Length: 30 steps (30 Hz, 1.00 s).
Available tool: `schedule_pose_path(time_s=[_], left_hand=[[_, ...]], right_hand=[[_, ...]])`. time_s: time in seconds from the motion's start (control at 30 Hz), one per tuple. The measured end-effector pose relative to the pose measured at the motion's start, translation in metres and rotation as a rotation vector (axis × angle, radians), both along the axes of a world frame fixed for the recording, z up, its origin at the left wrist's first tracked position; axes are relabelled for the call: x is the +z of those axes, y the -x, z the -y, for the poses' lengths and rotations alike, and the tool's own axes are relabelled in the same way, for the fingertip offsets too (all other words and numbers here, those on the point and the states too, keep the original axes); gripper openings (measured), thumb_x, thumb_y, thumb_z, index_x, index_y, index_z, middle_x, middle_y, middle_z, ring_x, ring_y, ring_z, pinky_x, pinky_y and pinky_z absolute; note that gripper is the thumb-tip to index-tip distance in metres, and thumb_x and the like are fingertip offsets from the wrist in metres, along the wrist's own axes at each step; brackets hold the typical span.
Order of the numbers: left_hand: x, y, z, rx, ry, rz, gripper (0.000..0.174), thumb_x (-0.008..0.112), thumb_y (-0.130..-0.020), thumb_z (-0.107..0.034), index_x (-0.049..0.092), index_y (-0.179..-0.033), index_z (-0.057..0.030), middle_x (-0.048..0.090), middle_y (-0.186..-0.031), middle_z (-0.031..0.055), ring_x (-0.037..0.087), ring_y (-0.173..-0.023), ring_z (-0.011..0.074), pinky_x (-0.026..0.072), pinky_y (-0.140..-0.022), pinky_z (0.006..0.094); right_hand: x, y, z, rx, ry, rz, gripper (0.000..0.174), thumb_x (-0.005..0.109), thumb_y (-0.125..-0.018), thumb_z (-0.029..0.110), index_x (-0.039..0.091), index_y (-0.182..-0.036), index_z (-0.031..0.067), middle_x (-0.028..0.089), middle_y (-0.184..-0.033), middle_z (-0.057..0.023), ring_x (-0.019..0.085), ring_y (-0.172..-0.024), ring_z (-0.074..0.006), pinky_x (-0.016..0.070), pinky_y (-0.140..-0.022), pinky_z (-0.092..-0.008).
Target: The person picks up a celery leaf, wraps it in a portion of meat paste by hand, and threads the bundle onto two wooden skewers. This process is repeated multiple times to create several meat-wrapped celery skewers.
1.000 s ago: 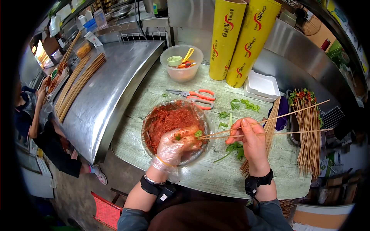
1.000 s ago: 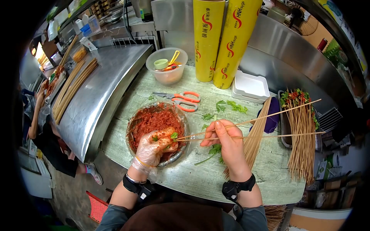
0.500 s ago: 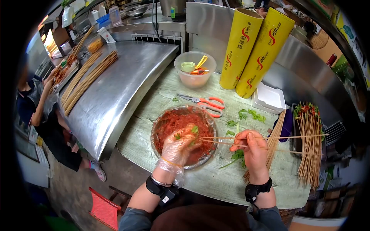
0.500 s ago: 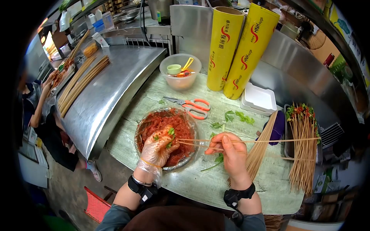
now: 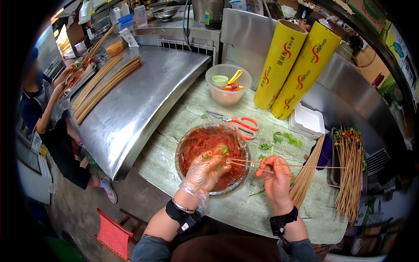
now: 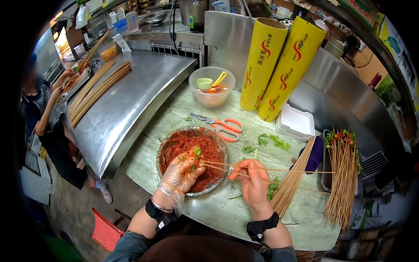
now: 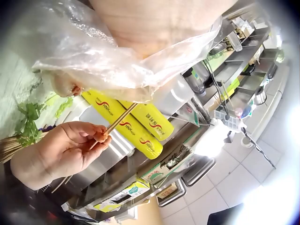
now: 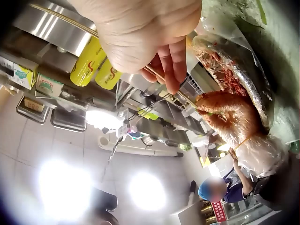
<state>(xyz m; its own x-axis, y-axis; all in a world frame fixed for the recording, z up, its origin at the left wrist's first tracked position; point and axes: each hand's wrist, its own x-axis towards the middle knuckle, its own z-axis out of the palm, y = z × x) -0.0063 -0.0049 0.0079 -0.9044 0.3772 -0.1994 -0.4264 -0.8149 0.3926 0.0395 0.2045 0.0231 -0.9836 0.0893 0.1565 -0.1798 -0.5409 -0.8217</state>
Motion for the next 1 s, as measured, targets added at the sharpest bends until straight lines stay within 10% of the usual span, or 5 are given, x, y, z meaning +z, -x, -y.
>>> schedule_pose_path(time_s=[0.33,0.77,1.0], left_hand=[[0.027,-0.004,-0.005,0.106,-0.143,0.122,0.030,0.054,-0.089,-0.001,0.052,-0.118,0.0026,0.059,-0.114,0.0147,0.062,-0.098,0.0272,0.0560,-0.082,0.0397],[-0.030,0.000,-0.028,0.529,0.677,-0.382,0.027,0.068,-0.062,-0.001,0.062,-0.088,-0.0043,0.063,-0.088,0.0098,0.061,-0.079,0.0288,0.0503,-0.067,0.0377],[0.007,-0.011,-0.023,0.227,0.356,-0.133,0.027,0.056,-0.088,-0.001,0.055,-0.114,0.0056,0.062,-0.107,0.0154,0.063,-0.093,0.0280,0.0566,-0.080,0.0375]], right_hand=[[0.011,-0.010,0.014,-0.171,-0.234,-0.113,0.029,0.042,-0.099,0.023,0.055,-0.096,-0.0024,0.059,-0.090,-0.0134,0.064,-0.075,-0.0230,0.0529,-0.071,-0.0309],[0.059,-0.031,0.025,-0.208,-1.034,-0.436,0.015,0.048,-0.093,0.008,0.060,-0.091,-0.0007,0.064,-0.085,-0.0117,0.061,-0.079,-0.0239,0.0493,-0.073,-0.0318],[0.037,-0.027,0.030,-0.257,-1.031,-0.542,0.011,0.052,-0.087,0.001,0.062,-0.091,-0.0019,0.063,-0.087,-0.0139,0.061,-0.077,-0.0245,0.0497,-0.068,-0.0309]])
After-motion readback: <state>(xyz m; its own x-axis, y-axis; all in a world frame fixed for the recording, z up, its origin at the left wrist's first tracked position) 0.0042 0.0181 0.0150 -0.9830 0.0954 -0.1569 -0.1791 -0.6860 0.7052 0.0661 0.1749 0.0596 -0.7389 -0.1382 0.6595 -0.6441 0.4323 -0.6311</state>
